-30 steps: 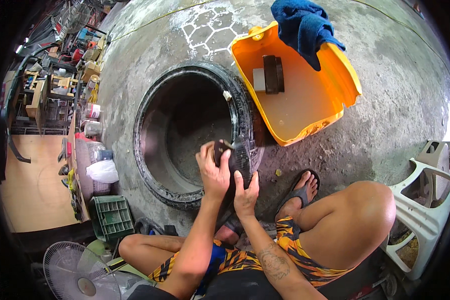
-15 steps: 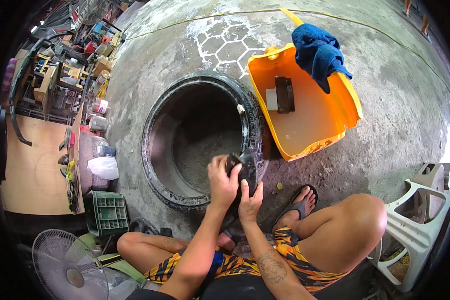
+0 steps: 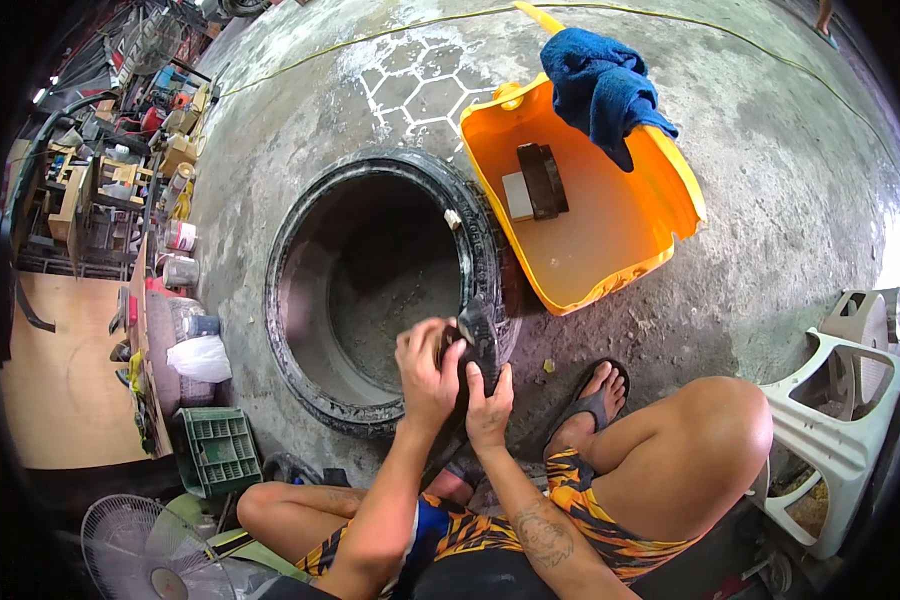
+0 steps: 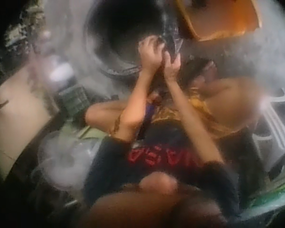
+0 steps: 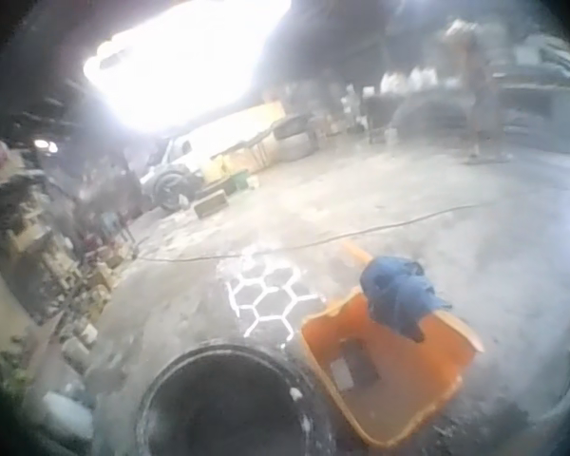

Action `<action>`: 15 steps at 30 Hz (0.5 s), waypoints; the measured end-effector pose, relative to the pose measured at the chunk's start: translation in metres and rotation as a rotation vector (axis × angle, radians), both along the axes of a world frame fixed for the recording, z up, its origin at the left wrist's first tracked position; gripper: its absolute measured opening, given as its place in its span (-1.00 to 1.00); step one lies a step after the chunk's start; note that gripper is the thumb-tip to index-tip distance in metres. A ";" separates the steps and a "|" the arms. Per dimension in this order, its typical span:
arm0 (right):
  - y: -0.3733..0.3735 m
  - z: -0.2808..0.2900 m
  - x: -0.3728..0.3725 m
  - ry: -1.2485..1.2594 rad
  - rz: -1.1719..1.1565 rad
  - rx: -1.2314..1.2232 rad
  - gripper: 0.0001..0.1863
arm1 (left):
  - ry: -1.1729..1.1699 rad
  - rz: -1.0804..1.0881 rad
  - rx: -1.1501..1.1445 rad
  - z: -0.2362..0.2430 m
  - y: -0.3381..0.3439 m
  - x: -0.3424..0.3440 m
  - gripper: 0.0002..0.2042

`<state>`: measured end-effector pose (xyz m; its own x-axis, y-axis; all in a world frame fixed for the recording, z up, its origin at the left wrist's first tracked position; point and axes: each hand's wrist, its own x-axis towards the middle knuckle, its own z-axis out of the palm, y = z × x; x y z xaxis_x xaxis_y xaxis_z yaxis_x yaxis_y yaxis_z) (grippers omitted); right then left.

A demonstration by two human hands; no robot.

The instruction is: The recorder uses sandpaper and water to sand a carbon fiber or plastic automotive component.

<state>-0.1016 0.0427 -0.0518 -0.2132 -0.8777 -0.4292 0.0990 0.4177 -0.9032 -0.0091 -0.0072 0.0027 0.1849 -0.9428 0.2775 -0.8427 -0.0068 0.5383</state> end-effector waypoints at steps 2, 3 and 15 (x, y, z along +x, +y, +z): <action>-0.003 -0.004 0.002 0.127 -0.054 -0.048 -0.19 | 0.033 -0.019 0.000 0.000 -0.001 -0.001 -0.69; -0.005 -0.002 0.000 0.127 -0.051 -0.053 -0.19 | 0.010 -0.012 -0.008 -0.002 0.003 -0.002 -0.70; 0.001 -0.006 0.000 -0.017 -0.052 -0.016 -0.17 | 0.294 0.172 -0.070 0.002 0.012 0.008 -0.68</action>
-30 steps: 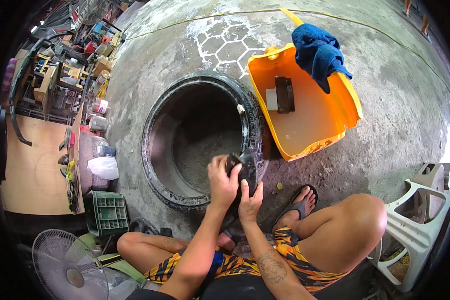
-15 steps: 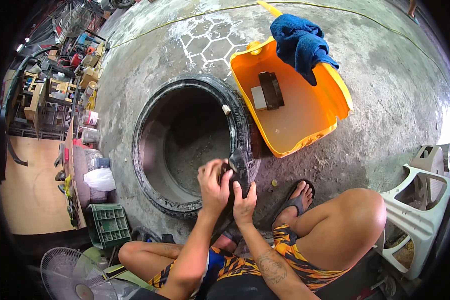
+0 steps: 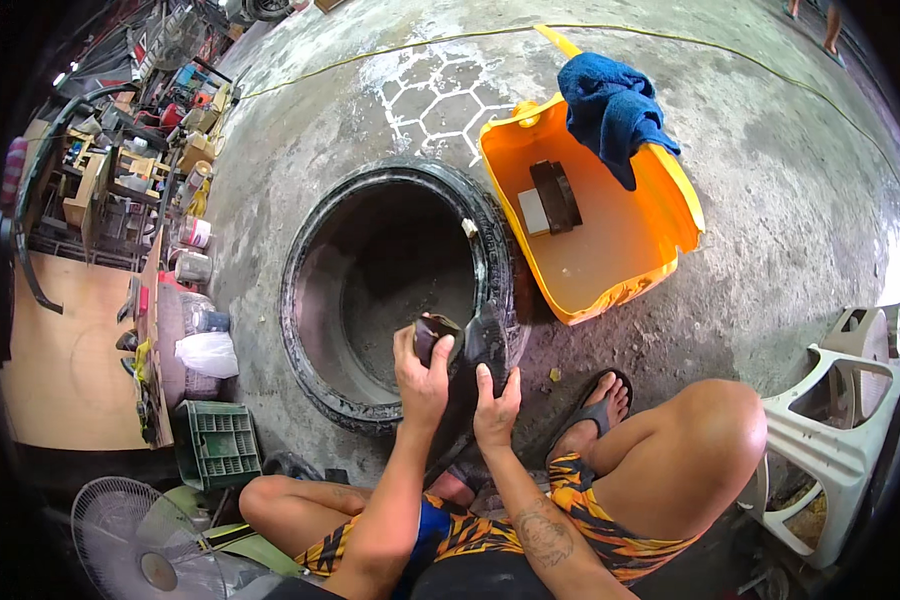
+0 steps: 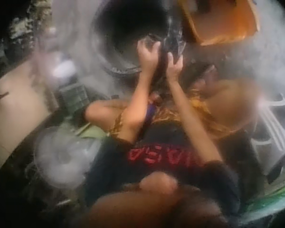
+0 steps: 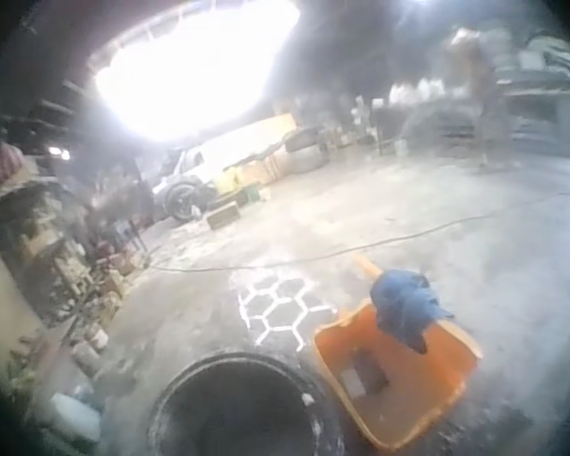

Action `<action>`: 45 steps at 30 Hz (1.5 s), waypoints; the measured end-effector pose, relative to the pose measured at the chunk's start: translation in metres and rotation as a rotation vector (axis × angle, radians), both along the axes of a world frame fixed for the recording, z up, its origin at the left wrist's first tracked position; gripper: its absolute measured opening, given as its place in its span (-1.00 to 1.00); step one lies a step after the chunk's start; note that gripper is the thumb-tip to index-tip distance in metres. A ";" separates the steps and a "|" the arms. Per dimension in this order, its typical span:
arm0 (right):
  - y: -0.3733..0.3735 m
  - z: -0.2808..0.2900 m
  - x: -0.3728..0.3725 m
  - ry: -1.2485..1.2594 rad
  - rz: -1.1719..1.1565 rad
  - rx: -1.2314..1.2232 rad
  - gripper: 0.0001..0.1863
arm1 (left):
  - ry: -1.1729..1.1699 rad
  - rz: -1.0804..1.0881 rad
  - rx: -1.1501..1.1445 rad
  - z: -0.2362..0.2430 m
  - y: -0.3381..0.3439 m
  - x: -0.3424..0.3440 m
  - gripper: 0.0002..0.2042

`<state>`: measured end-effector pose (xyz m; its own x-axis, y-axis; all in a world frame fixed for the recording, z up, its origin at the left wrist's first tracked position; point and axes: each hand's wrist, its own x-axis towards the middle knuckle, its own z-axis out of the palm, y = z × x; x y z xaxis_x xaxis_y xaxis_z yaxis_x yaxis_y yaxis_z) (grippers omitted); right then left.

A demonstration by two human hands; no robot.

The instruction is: The recorder uses sandpaper and water to sand a carbon fiber or plastic automotive component.

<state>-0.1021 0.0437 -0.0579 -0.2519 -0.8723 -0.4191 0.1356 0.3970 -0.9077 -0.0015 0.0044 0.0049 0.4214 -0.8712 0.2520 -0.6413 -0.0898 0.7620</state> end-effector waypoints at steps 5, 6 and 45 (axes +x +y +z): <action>0.001 0.013 0.006 0.069 0.019 -0.027 -0.22 | -0.214 -0.127 0.042 -0.003 -0.016 -0.012 -0.69; -0.002 0.010 0.002 0.096 -0.003 -0.045 -0.27 | -0.224 -0.146 0.041 -0.002 -0.014 -0.017 -0.70; -0.004 0.014 0.002 -0.017 0.015 -0.052 -0.37 | -0.329 -0.295 0.057 -0.012 0.008 0.002 -0.70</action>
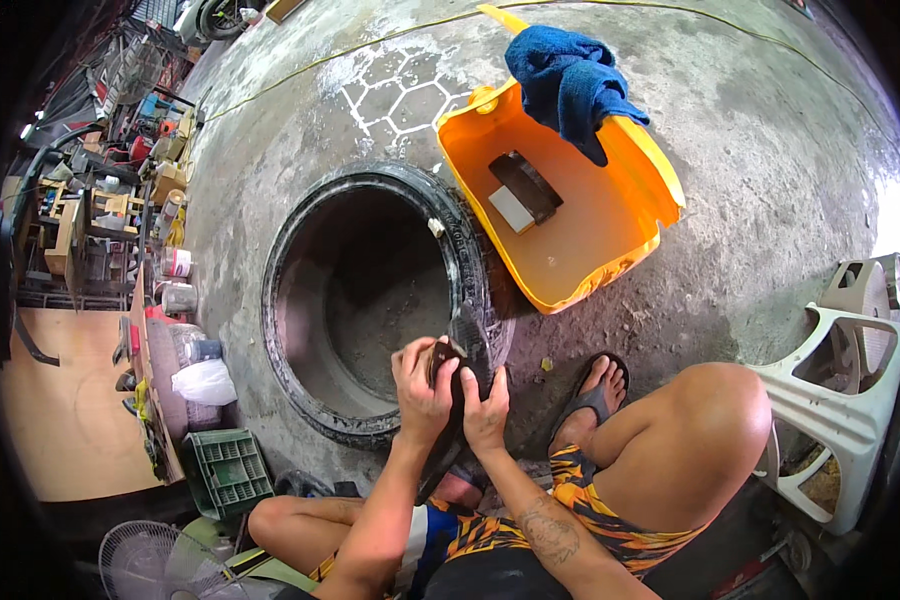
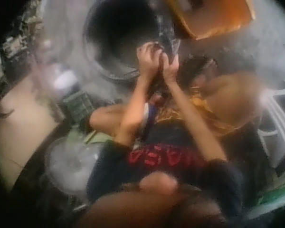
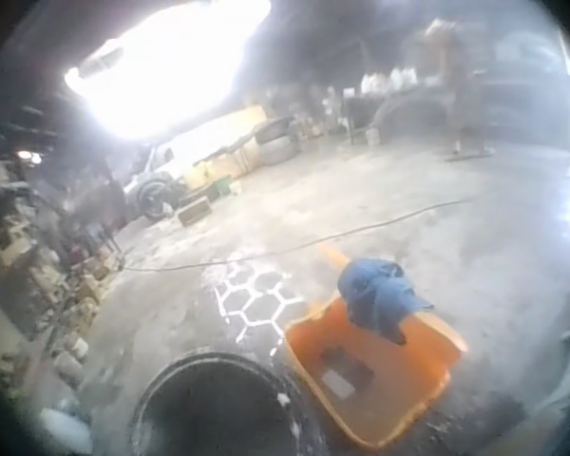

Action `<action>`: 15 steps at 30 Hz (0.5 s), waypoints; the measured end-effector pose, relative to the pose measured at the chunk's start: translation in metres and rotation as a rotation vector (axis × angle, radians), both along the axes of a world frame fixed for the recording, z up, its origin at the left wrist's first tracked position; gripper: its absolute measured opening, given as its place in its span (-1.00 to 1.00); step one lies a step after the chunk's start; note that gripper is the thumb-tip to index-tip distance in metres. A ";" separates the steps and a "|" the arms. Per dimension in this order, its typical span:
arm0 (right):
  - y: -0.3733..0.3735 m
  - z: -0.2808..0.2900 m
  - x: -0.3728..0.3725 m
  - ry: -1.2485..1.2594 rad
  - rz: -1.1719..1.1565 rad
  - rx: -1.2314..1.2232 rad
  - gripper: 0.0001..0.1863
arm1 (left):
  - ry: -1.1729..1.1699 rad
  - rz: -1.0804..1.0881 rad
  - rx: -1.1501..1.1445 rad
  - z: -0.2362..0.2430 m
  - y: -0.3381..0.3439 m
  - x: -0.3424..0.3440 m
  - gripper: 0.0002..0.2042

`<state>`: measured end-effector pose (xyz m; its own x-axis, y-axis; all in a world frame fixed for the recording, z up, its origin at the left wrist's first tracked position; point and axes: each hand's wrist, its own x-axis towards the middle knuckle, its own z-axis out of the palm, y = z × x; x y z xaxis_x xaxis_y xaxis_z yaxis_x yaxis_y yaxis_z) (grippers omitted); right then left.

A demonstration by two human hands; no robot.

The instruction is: The recorder uses sandpaper and water to sand a carbon fiber or plastic automotive component.

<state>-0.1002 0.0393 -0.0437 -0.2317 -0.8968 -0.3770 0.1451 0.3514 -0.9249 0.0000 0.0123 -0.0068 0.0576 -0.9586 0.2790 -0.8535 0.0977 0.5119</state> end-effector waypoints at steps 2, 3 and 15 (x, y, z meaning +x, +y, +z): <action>-0.005 0.003 0.000 0.047 -0.005 -0.017 -0.36 | 0.027 0.023 -0.006 0.008 -0.030 0.001 -0.71; 0.000 0.006 0.002 0.091 -0.013 -0.028 -0.36 | 0.051 0.043 -0.004 0.012 -0.042 0.003 -0.71; 0.001 -0.020 0.007 0.257 -0.105 -0.125 -0.48 | 0.068 0.203 -0.052 0.014 -0.043 -0.024 -0.75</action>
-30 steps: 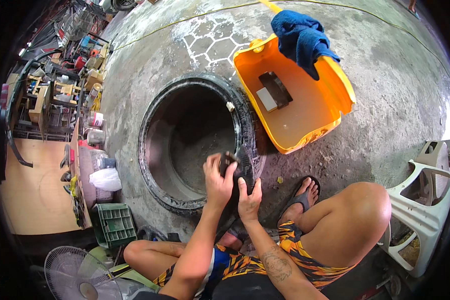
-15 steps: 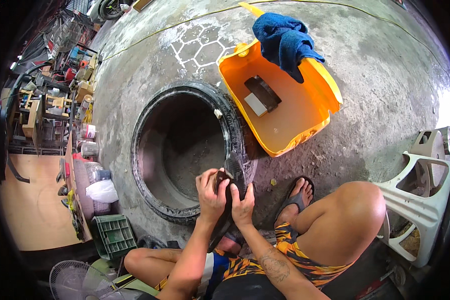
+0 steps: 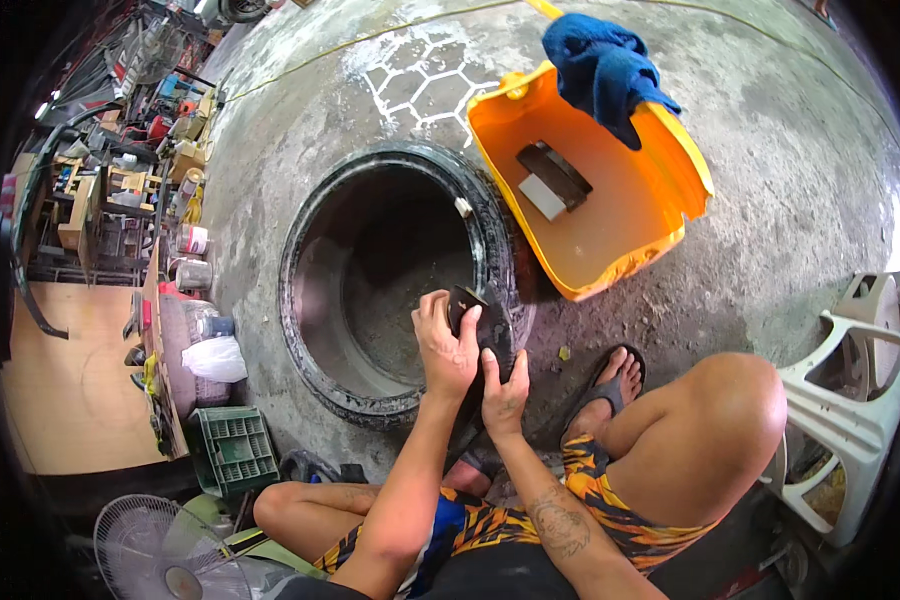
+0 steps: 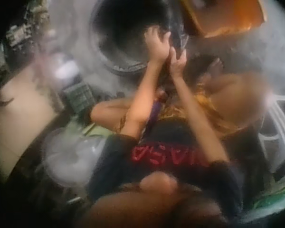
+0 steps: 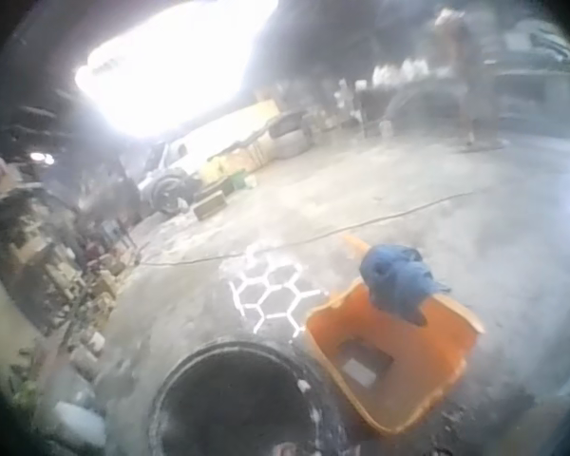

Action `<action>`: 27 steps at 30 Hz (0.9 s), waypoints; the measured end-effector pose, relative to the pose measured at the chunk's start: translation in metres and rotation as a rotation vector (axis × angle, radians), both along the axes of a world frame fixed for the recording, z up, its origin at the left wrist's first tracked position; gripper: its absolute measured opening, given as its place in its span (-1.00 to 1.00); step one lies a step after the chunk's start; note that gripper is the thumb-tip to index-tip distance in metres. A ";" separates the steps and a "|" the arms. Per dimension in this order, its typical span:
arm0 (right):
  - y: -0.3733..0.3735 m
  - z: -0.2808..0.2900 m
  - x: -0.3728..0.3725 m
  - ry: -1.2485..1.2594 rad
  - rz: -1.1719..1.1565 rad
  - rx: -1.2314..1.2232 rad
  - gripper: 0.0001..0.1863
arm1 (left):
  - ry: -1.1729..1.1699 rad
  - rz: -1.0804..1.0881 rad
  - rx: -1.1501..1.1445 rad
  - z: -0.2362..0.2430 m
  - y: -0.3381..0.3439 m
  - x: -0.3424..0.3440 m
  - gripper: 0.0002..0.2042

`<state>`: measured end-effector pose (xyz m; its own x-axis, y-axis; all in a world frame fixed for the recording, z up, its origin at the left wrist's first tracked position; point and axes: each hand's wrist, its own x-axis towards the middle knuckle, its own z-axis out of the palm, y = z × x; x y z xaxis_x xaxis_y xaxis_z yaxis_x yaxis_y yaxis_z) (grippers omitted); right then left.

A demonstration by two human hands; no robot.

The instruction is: The recorder uses sandpaper and water to sand a carbon fiber or plastic automotive component.

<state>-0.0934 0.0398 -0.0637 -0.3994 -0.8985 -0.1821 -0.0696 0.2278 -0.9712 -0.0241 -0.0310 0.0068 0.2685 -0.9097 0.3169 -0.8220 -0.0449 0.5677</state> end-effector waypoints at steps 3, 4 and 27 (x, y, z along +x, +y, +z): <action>0.001 0.029 -0.009 -0.295 0.127 0.108 -0.49 | 0.015 -0.052 0.052 0.004 0.038 0.009 -0.73; 0.002 0.031 -0.008 -0.278 0.084 0.045 -0.53 | -0.001 -0.073 0.066 0.009 0.043 0.008 -0.72; -0.004 0.013 -0.002 -0.075 0.035 0.045 -0.42 | -0.029 -0.059 0.018 -0.001 0.002 0.008 -0.75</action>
<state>-0.0954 0.0358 -0.0507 -0.3516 -0.9020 -0.2506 -0.0058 0.2698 -0.9629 -0.0162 -0.0290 0.0057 0.2056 -0.9293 0.3068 -0.8396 -0.0065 0.5432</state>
